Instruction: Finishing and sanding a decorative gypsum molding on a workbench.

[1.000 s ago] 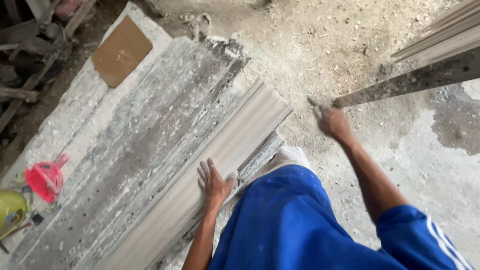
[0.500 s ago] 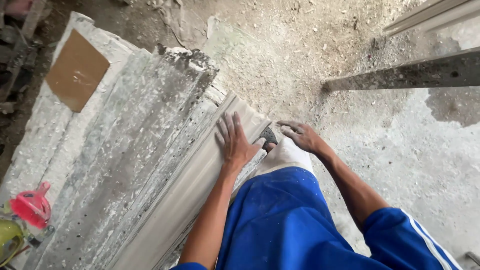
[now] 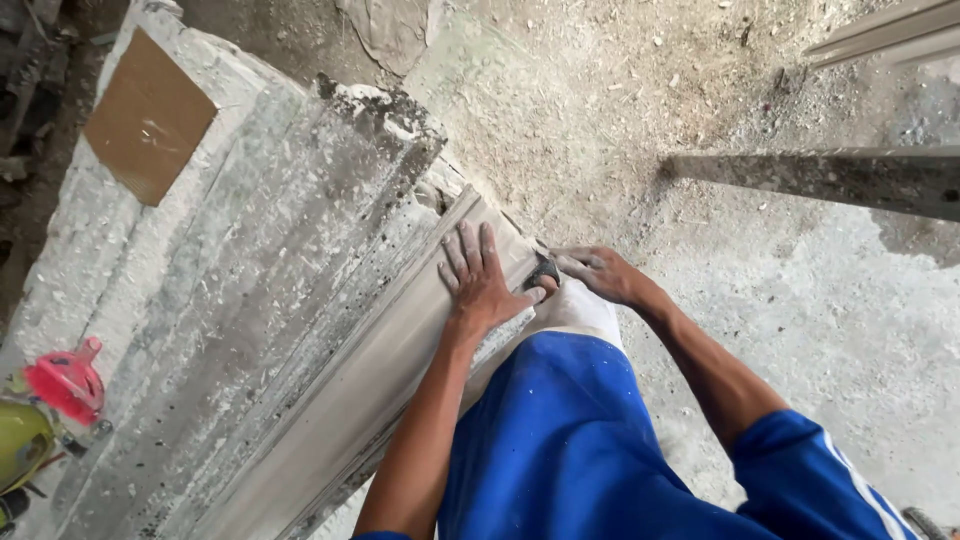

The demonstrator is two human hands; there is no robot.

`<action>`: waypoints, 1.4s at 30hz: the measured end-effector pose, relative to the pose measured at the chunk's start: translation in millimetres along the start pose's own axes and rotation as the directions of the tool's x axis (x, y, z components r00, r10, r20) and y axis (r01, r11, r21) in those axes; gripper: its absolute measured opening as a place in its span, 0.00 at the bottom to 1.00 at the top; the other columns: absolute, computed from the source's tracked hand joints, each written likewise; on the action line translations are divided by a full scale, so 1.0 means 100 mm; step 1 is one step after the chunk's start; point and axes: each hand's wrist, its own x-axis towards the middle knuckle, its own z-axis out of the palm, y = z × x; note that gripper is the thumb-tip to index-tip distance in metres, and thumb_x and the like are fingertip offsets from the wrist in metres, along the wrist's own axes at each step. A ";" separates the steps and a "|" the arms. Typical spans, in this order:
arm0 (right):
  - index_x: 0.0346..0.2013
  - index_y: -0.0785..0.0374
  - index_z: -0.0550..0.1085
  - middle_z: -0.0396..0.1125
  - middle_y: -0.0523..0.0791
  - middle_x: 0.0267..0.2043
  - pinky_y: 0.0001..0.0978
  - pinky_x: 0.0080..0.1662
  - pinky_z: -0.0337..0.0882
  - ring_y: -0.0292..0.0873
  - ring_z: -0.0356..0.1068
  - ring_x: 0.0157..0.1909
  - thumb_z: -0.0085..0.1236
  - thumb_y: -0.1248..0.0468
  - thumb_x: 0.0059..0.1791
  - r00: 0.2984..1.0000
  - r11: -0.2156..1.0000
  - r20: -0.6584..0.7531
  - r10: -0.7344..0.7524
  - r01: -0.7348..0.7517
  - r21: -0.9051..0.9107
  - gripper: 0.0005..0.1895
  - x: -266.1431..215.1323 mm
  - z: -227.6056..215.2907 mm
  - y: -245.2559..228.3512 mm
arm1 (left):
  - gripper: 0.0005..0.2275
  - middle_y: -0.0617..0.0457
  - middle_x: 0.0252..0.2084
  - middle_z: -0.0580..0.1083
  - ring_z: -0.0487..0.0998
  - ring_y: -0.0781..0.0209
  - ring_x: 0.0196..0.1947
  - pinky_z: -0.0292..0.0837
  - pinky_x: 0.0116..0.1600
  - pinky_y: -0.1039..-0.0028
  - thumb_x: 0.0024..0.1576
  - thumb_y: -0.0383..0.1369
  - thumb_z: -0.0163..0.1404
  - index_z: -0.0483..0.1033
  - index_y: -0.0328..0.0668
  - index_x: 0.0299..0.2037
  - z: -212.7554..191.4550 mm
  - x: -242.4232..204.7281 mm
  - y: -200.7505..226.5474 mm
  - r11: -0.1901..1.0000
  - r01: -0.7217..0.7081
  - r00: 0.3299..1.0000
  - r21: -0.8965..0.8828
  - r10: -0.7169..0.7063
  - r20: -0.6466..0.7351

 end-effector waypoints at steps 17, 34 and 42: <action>0.60 0.56 0.75 0.69 0.51 0.63 0.42 0.59 0.70 0.57 0.71 0.59 0.39 0.48 0.58 0.994 0.969 -0.079 -0.070 0.049 -0.241 0.25 0.52 0.21 -0.09 | 0.68 0.33 0.78 0.20 0.17 0.24 0.75 0.23 0.70 0.27 0.38 0.65 0.63 0.21 0.45 0.77 0.16 0.12 -0.14 0.999 0.046 0.986 0.027 -0.050 0.160; 0.66 0.56 0.69 0.68 0.55 0.64 0.46 0.64 0.68 0.56 0.69 0.62 0.36 0.41 0.58 0.975 0.921 0.011 0.223 -0.207 -0.330 0.31 0.73 -0.12 -0.35 | 0.67 0.37 0.78 0.20 0.16 0.27 0.76 0.24 0.72 0.29 0.39 0.61 0.65 0.20 0.49 0.76 0.05 0.16 -0.09 0.998 0.051 0.986 0.043 -0.057 0.154; 0.62 0.59 0.72 0.66 0.54 0.65 0.46 0.65 0.64 0.56 0.66 0.64 0.39 0.41 0.56 0.986 0.962 -0.031 0.164 -0.167 -0.218 0.32 1.33 -0.13 -0.45 | 0.67 0.36 0.78 0.18 0.14 0.24 0.74 0.21 0.71 0.29 0.40 0.61 0.64 0.19 0.49 0.76 0.05 0.20 -0.10 0.997 0.062 0.969 0.047 -0.071 0.238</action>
